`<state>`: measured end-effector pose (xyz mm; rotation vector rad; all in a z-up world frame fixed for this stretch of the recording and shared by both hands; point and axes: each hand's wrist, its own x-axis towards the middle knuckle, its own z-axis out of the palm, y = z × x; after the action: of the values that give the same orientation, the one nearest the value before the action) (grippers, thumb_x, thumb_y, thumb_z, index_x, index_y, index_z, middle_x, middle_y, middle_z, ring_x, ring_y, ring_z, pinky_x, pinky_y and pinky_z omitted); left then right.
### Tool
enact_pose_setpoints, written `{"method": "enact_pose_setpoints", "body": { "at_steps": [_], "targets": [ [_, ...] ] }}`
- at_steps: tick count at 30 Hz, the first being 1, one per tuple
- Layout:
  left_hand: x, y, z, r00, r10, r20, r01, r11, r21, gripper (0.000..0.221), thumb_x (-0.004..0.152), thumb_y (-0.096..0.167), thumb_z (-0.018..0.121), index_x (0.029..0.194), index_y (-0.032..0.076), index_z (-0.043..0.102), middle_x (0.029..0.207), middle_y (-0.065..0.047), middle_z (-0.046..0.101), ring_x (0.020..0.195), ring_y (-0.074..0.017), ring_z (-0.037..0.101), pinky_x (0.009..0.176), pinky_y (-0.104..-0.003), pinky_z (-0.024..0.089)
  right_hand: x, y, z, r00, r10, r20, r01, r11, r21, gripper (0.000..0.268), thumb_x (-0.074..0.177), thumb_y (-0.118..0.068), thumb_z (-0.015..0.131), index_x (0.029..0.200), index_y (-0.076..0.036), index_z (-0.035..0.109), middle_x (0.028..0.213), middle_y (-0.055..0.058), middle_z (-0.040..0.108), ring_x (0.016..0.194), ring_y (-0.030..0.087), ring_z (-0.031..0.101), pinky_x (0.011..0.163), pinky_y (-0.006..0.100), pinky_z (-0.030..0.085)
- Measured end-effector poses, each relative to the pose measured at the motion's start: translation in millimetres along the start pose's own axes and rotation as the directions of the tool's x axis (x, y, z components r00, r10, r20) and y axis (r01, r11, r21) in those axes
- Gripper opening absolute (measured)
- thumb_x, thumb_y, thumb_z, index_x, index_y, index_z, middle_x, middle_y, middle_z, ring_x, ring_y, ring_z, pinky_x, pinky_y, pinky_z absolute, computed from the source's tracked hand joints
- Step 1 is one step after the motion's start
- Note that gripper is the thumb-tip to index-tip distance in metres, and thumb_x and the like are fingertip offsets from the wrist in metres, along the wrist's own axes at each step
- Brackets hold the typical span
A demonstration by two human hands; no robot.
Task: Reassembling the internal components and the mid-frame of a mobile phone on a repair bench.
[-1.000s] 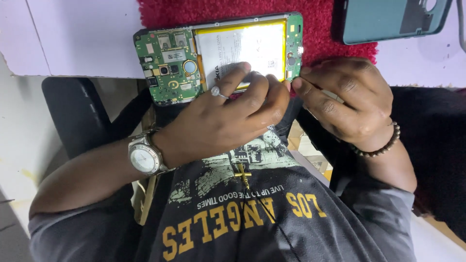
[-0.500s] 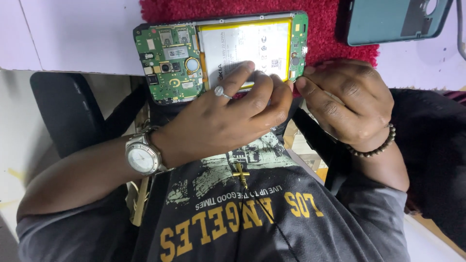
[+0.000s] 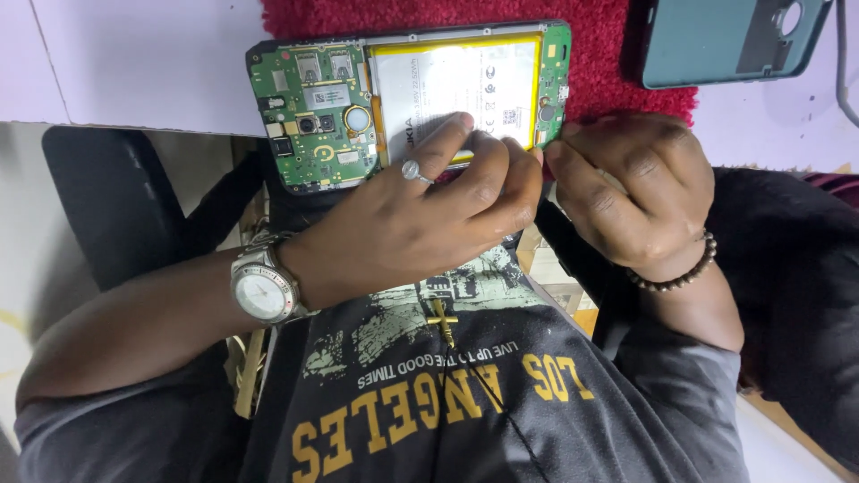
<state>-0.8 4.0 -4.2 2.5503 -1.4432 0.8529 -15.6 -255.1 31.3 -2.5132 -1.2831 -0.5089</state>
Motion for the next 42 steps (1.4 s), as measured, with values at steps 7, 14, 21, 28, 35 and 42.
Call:
{"method": "enact_pose_setpoints", "body": {
  "at_steps": [7,14,21,28,35,42],
  "targets": [
    [1.9,2.5,-2.1,0.992,-0.124,-0.016,0.123,0.991,-0.048,0.023,0.109,0.027,0.072,0.131,0.028,0.065,0.115,0.004,0.057,0.113,-0.0206,0.057,0.081,-0.021,0.058,-5.5,3.5,1.5,0.996,0.093,-0.015,-0.088,0.977,0.193,0.006,0.107,0.011,0.072,0.105,0.014,0.076,0.102,0.03,0.075,0.089,0.044,0.07,0.082,0.052,0.064],
    [3.2,3.2,-1.5,0.99,-0.136,-0.026,0.134,0.989,-0.054,0.023,0.108,0.028,0.073,0.129,0.028,0.065,0.115,0.004,0.056,0.112,-0.0199,0.056,0.081,-0.022,0.06,-4.3,5.3,2.5,0.997,0.067,-0.032,-0.059,0.98,0.189,0.003,0.106,0.013,0.074,0.103,0.014,0.075,0.097,0.026,0.072,0.086,0.04,0.07,0.078,0.051,0.067],
    [1.3,2.5,-0.1,0.995,-0.103,-0.011,0.102,0.993,-0.063,0.025,0.108,0.026,0.073,0.131,0.027,0.065,0.116,0.003,0.058,0.11,-0.0205,0.062,0.076,-0.021,0.06,-0.4,5.2,-0.1,0.999,-0.041,0.002,0.041,0.999,0.035,0.004,0.105,0.012,0.08,0.107,0.011,0.076,0.101,0.025,0.076,0.09,0.037,0.074,0.082,0.048,0.068],
    [2.9,1.7,-3.2,0.991,-0.134,-0.021,0.133,0.99,-0.049,0.02,0.109,0.024,0.07,0.128,0.027,0.065,0.114,0.004,0.057,0.112,-0.02,0.058,0.074,-0.021,0.061,0.1,5.7,-1.2,0.999,-0.053,0.009,0.052,0.997,0.049,0.003,0.104,0.011,0.079,0.106,0.013,0.077,0.099,0.025,0.077,0.089,0.035,0.074,0.085,0.048,0.068],
    [2.2,2.8,-2.3,0.988,-0.151,-0.023,0.15,0.988,-0.047,0.021,0.109,0.027,0.072,0.128,0.029,0.065,0.116,0.006,0.056,0.113,-0.0188,0.056,0.078,-0.02,0.061,-0.3,6.5,-3.5,0.995,-0.093,0.037,0.092,0.996,0.009,0.007,0.105,0.01,0.08,0.11,0.013,0.076,0.101,0.024,0.077,0.092,0.035,0.074,0.086,0.048,0.07],
    [2.6,2.3,-3.2,0.986,-0.161,-0.032,0.159,0.986,-0.04,0.02,0.109,0.029,0.072,0.128,0.029,0.065,0.116,0.006,0.057,0.115,-0.0184,0.054,0.079,-0.019,0.061,-6.6,7.5,-2.9,0.992,-0.111,0.057,0.113,0.993,-0.022,0.01,0.104,0.01,0.082,0.113,0.012,0.076,0.104,0.024,0.077,0.093,0.036,0.073,0.086,0.049,0.07]
  ]
}}
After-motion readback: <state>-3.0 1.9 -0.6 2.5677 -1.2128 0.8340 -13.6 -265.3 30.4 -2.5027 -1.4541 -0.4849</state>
